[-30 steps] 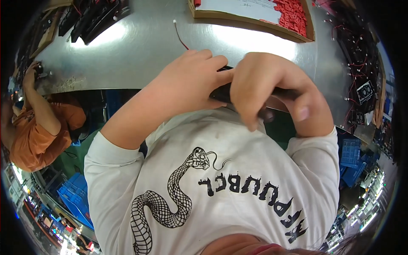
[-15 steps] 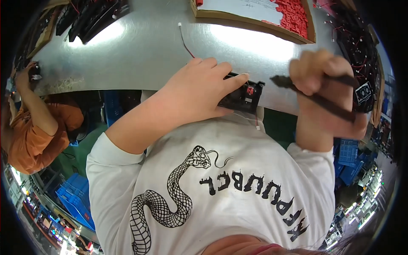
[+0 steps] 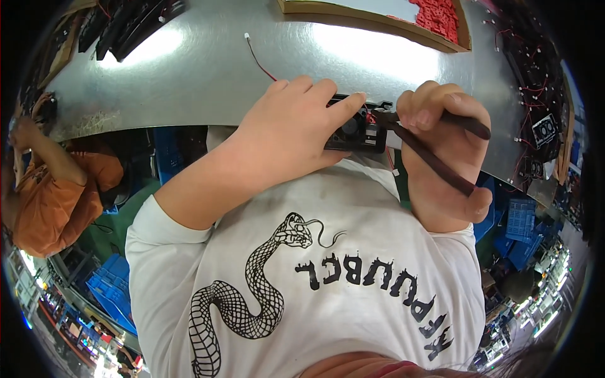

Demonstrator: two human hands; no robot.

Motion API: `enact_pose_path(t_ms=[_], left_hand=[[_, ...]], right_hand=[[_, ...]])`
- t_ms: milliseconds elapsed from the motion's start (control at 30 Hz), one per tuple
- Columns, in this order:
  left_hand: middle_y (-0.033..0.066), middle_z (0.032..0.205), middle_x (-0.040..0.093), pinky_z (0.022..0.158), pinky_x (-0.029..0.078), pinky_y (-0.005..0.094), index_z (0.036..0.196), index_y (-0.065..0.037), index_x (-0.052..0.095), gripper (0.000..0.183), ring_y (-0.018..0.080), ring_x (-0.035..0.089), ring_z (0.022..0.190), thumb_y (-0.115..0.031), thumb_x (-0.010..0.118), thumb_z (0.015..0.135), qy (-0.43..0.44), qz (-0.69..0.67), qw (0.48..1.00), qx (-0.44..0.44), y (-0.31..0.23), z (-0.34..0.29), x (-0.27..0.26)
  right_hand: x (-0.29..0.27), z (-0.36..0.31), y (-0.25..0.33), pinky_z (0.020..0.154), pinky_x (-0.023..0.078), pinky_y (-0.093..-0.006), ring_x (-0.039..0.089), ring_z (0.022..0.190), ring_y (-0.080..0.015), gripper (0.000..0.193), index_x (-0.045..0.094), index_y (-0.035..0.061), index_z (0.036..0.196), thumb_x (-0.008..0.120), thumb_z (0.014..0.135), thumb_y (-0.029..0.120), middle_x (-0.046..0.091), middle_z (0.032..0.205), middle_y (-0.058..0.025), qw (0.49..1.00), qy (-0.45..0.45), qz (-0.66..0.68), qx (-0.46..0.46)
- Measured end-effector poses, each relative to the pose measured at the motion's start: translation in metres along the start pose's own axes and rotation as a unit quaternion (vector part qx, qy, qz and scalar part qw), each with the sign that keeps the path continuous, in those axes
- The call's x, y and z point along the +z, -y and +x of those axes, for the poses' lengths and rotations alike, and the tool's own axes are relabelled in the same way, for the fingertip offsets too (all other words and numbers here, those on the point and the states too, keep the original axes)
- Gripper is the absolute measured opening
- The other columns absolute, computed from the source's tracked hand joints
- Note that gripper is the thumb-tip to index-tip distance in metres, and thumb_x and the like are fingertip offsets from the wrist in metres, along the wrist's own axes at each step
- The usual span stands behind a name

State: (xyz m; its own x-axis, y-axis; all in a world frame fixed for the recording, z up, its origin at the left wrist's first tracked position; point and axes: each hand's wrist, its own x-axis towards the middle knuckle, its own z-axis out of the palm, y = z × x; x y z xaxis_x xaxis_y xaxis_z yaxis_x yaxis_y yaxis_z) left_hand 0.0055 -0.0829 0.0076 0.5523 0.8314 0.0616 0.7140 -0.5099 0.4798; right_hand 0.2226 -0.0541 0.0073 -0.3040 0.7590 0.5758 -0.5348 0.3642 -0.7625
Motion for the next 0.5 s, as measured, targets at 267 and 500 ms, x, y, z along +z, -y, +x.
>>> enact_pose_path(t_ms=[267,500], left_hand=[[0.0095,0.111,0.062,0.087,0.048,0.0418,0.137,-0.016,0.060,0.071,0.0297,0.059,0.099,-0.027,0.085,0.072,0.005,-0.016,1.000,-0.009,0.000,0.001,-0.001],[0.0053,0.103,0.062,0.087,0.049,0.0402,0.133,-0.017,0.063,0.066,0.0263,0.061,0.099,-0.032,0.085,0.072,0.000,0.010,0.997,0.070,0.012,0.011,-0.004]], right_hand=[[-0.004,0.005,-0.003,0.072,0.040,-0.0318,0.048,0.087,-0.0192,0.103,0.045,-0.0064,0.131,0.060,0.081,0.082,0.051,0.103,-0.0137,0.998,0.060,0.001,-0.011],[-0.021,0.044,-0.010,0.053,0.045,-0.0325,0.057,0.058,-0.0224,0.071,0.070,-0.0078,0.097,0.063,0.086,0.062,0.065,0.075,-0.0127,0.922,0.320,0.182,0.120]])
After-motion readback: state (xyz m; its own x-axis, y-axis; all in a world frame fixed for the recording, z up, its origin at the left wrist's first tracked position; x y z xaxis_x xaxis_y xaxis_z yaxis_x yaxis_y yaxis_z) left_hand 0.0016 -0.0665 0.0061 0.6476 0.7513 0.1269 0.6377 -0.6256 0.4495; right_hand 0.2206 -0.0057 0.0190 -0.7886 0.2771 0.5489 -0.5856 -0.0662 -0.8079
